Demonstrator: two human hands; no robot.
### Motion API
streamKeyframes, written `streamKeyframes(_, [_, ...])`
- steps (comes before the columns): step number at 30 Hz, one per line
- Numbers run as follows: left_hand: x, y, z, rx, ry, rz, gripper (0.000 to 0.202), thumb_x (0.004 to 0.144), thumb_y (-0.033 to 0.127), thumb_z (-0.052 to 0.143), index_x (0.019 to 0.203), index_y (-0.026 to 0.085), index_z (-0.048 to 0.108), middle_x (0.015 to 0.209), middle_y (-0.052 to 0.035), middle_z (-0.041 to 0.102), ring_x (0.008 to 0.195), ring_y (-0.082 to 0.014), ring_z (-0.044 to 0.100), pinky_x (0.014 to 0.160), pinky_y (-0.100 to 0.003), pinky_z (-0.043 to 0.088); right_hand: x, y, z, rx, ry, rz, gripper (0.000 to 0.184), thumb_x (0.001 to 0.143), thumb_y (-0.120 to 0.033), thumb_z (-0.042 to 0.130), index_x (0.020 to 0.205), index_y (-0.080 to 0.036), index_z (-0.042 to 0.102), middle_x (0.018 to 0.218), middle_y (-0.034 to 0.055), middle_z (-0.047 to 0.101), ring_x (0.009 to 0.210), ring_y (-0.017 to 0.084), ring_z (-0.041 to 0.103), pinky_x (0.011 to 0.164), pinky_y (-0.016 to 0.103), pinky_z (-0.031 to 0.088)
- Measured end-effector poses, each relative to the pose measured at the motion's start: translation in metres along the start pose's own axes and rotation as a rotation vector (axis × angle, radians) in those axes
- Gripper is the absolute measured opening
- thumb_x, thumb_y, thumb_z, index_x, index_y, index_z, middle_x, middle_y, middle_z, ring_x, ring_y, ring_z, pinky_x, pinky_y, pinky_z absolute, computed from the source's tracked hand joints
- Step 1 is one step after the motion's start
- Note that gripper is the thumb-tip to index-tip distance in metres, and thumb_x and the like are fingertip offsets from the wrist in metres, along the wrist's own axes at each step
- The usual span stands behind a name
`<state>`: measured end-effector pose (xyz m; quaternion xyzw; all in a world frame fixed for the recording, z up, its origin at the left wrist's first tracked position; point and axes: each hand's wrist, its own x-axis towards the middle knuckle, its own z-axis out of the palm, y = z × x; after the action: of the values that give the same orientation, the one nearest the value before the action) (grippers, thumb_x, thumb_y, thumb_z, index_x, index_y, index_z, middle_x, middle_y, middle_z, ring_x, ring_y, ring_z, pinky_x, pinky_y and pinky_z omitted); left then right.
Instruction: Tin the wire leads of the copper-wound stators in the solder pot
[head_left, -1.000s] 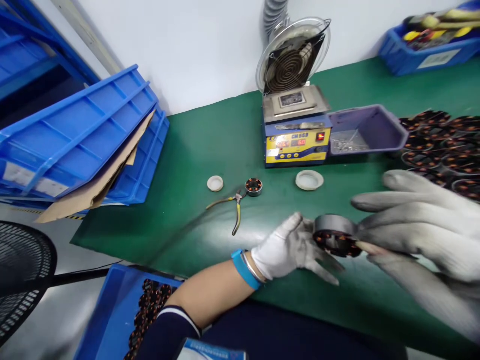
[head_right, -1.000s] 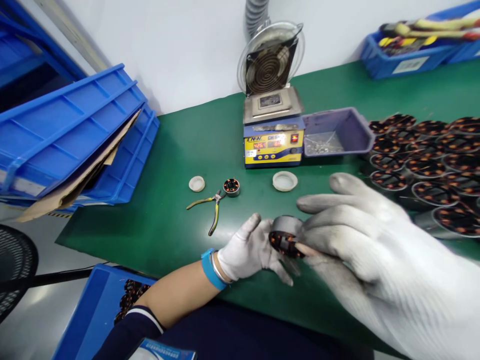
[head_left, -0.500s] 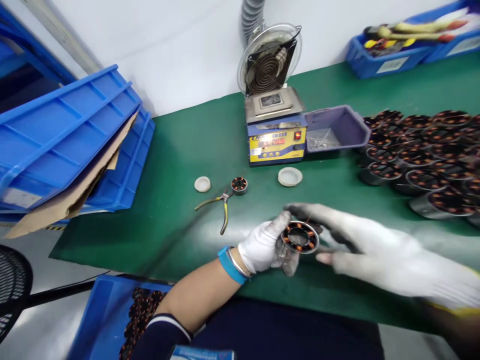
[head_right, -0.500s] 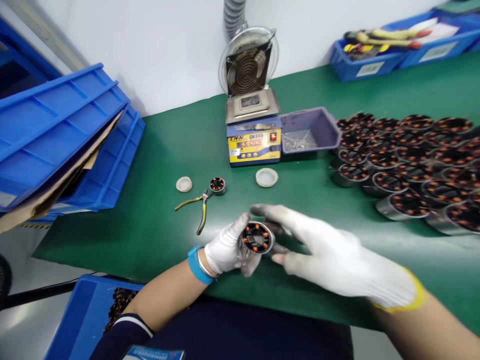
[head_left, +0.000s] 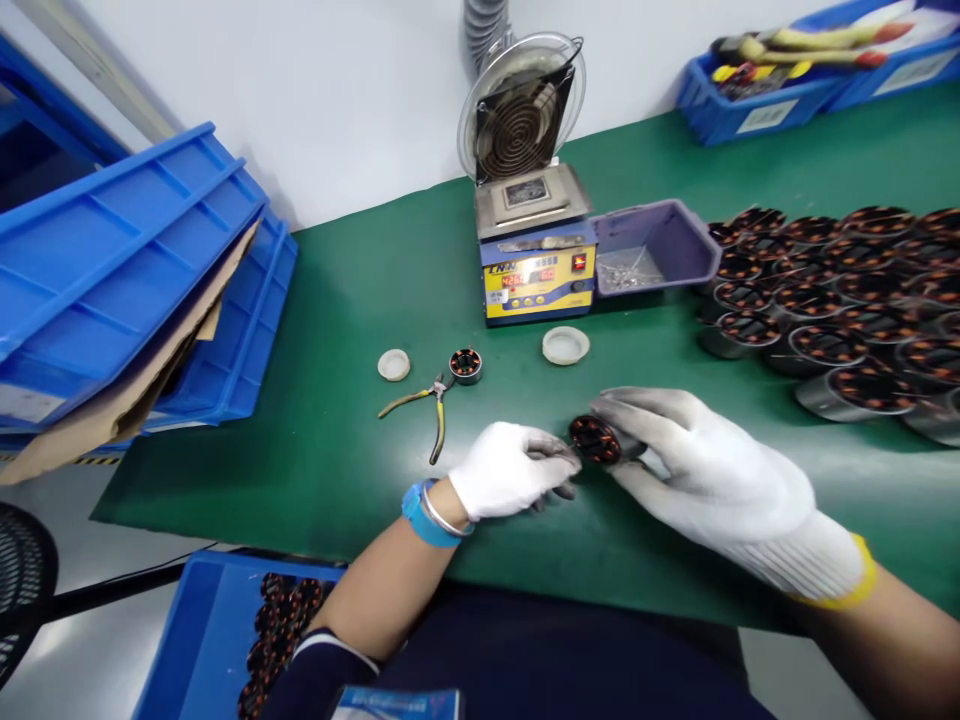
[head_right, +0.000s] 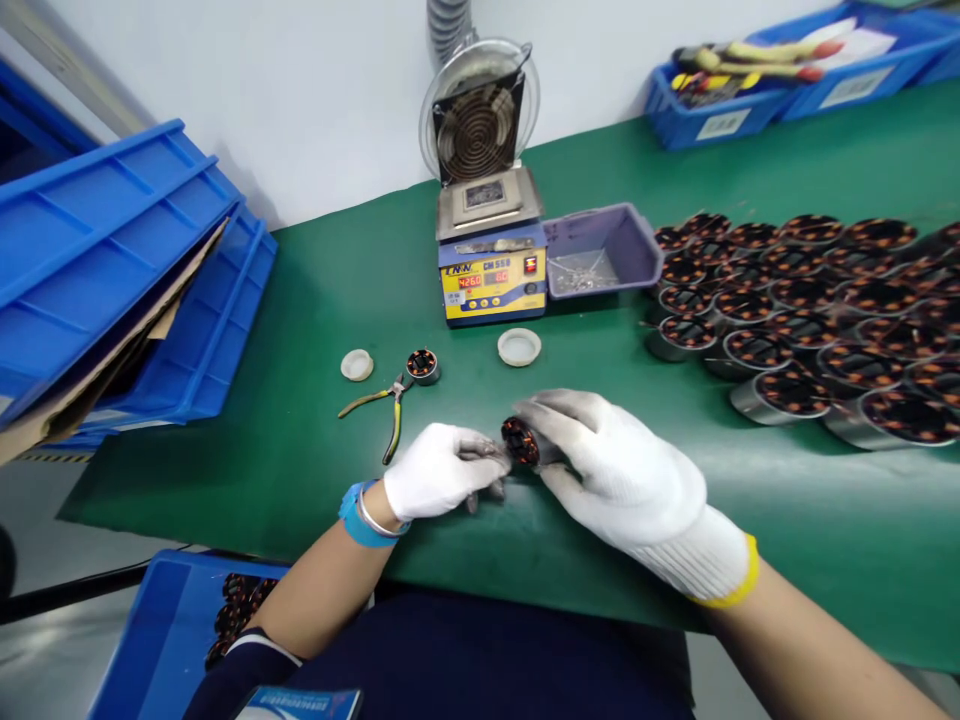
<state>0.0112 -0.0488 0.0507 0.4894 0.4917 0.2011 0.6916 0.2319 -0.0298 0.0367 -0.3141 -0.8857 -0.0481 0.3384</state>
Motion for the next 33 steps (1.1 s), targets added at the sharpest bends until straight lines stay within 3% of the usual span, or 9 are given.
streamKeyframes(3, [-0.005, 0.004, -0.010, -0.109, 0.042, 0.093, 0.023, 0.074, 0.038, 0.072, 0.076, 0.015, 0.066, 0.055, 0.0008, 0.063, 0.040, -0.0089, 0.049, 0.042, -0.021, 0.039, -0.001, 0.000, -0.006, -0.017, 0.025, 0.052, 0.036, 0.086, -0.012, 0.055, 0.122, -0.017, 0.055, 0.110, 0.0128, 0.067, 0.097, 0.022, 0.071, 0.081, 0.032, 0.064])
streamKeyframes(7, [0.000, 0.004, -0.007, -0.216, 0.307, 0.325, 0.032, 0.076, 0.048, 0.069, 0.075, 0.017, 0.062, 0.055, 0.0017, 0.060, 0.043, -0.0088, 0.048, 0.043, -0.020, 0.035, -0.003, -0.004, -0.007, 0.014, 0.019, 0.093, 0.036, 0.087, -0.012, 0.055, 0.122, -0.021, 0.055, 0.110, 0.0110, 0.068, 0.097, 0.023, 0.072, 0.081, 0.035, 0.065])
streamKeyframes(12, [0.005, -0.001, 0.009, -0.190, 0.220, 0.200, 0.035, 0.076, 0.048, 0.075, 0.073, 0.018, 0.056, 0.060, 0.0024, 0.059, 0.048, -0.0083, 0.048, 0.049, -0.022, 0.038, -0.005, -0.004, -0.004, 0.013, -0.024, 0.096, 0.035, 0.088, -0.015, 0.054, 0.122, -0.022, 0.056, 0.114, 0.0119, 0.068, 0.102, 0.025, 0.072, 0.084, 0.040, 0.065])
streamKeyframes(17, [0.002, 0.001, -0.001, -0.528, 0.341, 0.352, 0.051, 0.075, 0.067, 0.070, 0.075, 0.021, 0.048, 0.049, 0.0071, 0.045, 0.039, -0.0069, 0.036, 0.040, -0.020, 0.024, -0.001, -0.003, -0.006, -0.034, 0.054, 0.047, 0.030, 0.087, -0.015, 0.056, 0.117, -0.017, 0.055, 0.108, 0.0131, 0.068, 0.094, 0.023, 0.072, 0.077, 0.036, 0.066])
streamKeyframes(22, [0.002, -0.001, 0.008, -0.125, 0.258, 0.223, 0.035, 0.076, 0.046, 0.078, 0.072, 0.018, 0.057, 0.061, 0.0025, 0.057, 0.051, -0.0077, 0.047, 0.048, -0.020, 0.036, -0.001, -0.004, -0.005, -0.041, 0.025, 0.042, 0.031, 0.087, -0.015, 0.056, 0.117, -0.016, 0.057, 0.108, 0.0145, 0.068, 0.096, 0.025, 0.072, 0.080, 0.037, 0.065])
streamKeyframes(26, [-0.003, -0.001, 0.009, -0.327, 0.123, 0.236, 0.039, 0.078, 0.053, 0.071, 0.071, 0.020, 0.051, 0.053, 0.0036, 0.054, 0.043, -0.0094, 0.046, 0.044, -0.022, 0.037, -0.004, -0.003, -0.003, -0.038, 0.010, 0.075, 0.033, 0.086, -0.016, 0.057, 0.118, -0.019, 0.058, 0.108, 0.0130, 0.069, 0.095, 0.025, 0.072, 0.080, 0.037, 0.064])
streamKeyframes(29, [-0.003, 0.000, 0.003, -0.446, 0.317, 0.372, 0.042, 0.078, 0.058, 0.069, 0.074, 0.021, 0.050, 0.054, 0.0044, 0.054, 0.043, -0.0099, 0.047, 0.044, -0.022, 0.036, -0.003, -0.005, -0.006, -0.042, 0.030, 0.066, 0.033, 0.086, -0.017, 0.057, 0.119, -0.019, 0.055, 0.108, 0.0129, 0.068, 0.094, 0.024, 0.071, 0.079, 0.036, 0.064])
streamKeyframes(31, [0.000, 0.000, 0.003, -0.326, 0.448, 0.401, 0.035, 0.080, 0.051, 0.071, 0.078, 0.020, 0.055, 0.063, 0.0031, 0.059, 0.052, -0.0099, 0.052, 0.051, -0.022, 0.040, -0.001, -0.006, -0.007, -0.050, 0.014, 0.042, 0.031, 0.088, -0.018, 0.055, 0.118, -0.018, 0.055, 0.107, 0.0135, 0.067, 0.095, 0.023, 0.071, 0.080, 0.035, 0.064])
streamKeyframes(33, [0.002, 0.000, 0.006, -0.154, 0.449, 0.360, 0.028, 0.081, 0.043, 0.072, 0.076, 0.019, 0.058, 0.068, 0.0029, 0.059, 0.060, -0.0099, 0.052, 0.058, -0.023, 0.042, 0.000, -0.007, -0.007, -0.057, -0.016, 0.020, 0.028, 0.089, -0.018, 0.054, 0.117, -0.016, 0.056, 0.107, 0.0143, 0.067, 0.096, 0.022, 0.070, 0.081, 0.032, 0.063])
